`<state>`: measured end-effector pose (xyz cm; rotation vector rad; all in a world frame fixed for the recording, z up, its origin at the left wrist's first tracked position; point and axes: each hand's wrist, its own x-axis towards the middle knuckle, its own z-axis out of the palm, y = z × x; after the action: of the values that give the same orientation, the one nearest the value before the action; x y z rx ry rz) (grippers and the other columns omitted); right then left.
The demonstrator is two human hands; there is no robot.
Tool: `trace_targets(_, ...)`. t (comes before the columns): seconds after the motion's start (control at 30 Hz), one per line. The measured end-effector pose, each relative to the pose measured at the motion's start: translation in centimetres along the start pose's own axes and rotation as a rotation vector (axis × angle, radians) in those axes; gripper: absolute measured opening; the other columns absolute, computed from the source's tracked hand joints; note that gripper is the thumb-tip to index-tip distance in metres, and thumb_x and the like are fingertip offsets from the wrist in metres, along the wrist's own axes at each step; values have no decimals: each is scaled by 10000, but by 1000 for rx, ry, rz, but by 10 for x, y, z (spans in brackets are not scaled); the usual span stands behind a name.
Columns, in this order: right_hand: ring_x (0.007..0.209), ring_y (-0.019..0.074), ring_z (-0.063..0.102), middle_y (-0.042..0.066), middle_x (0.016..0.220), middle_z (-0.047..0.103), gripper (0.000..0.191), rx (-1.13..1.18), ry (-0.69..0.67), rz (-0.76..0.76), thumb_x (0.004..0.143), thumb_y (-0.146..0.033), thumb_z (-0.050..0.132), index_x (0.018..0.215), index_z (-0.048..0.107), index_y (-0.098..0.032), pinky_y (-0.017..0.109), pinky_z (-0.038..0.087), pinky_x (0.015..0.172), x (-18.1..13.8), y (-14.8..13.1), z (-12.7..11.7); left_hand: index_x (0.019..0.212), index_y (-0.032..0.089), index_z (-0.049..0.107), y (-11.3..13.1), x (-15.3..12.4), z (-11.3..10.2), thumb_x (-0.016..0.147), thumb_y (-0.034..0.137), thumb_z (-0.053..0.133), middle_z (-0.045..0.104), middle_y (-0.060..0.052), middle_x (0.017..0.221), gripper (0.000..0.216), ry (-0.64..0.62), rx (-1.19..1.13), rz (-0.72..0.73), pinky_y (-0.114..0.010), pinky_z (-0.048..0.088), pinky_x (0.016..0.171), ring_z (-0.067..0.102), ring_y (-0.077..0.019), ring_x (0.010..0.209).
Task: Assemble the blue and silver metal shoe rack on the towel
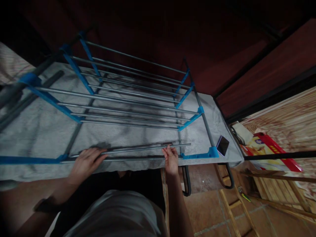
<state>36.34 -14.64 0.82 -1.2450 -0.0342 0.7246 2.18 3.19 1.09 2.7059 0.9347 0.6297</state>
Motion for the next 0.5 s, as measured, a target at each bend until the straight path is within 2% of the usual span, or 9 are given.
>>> trace_targets(0.1,871,162,715,-34,853,695,149,-35,3,-18,746,-239,774,779,631,-264,396,579,996,-1,0,-3,1058,211,657,5,1,-2,1043,447,418,708,-52,926,336,-20,25,-2,-411,487,798,655,-232,906)
trace_targets(0.27,909,180,706,-38,837,707,195,-45,-4,-2,698,-269,795,714,601,-263,464,532,1058,0,2,-9,1107,206,674,9,1,-1,1041,328,402,700,-74,931,305,-1,110,-15,-391,454,802,630,-222,889)
trace_targets(0.4,962,217,706,15,924,743,127,-145,-40,-67,721,-302,769,794,674,-261,584,502,1070,1,4,-17,1153,201,668,13,-2,-3,1026,264,404,692,-86,938,299,22,120,-20,-389,434,806,611,-230,888)
trace_targets(0.5,1011,227,702,31,987,752,162,-176,-66,-79,731,-311,762,878,714,-263,582,493,1079,1,6,-21,1142,201,660,16,-5,-8,1031,254,410,687,-78,946,278,24,119,-31,-385,424,809,602,-225,889)
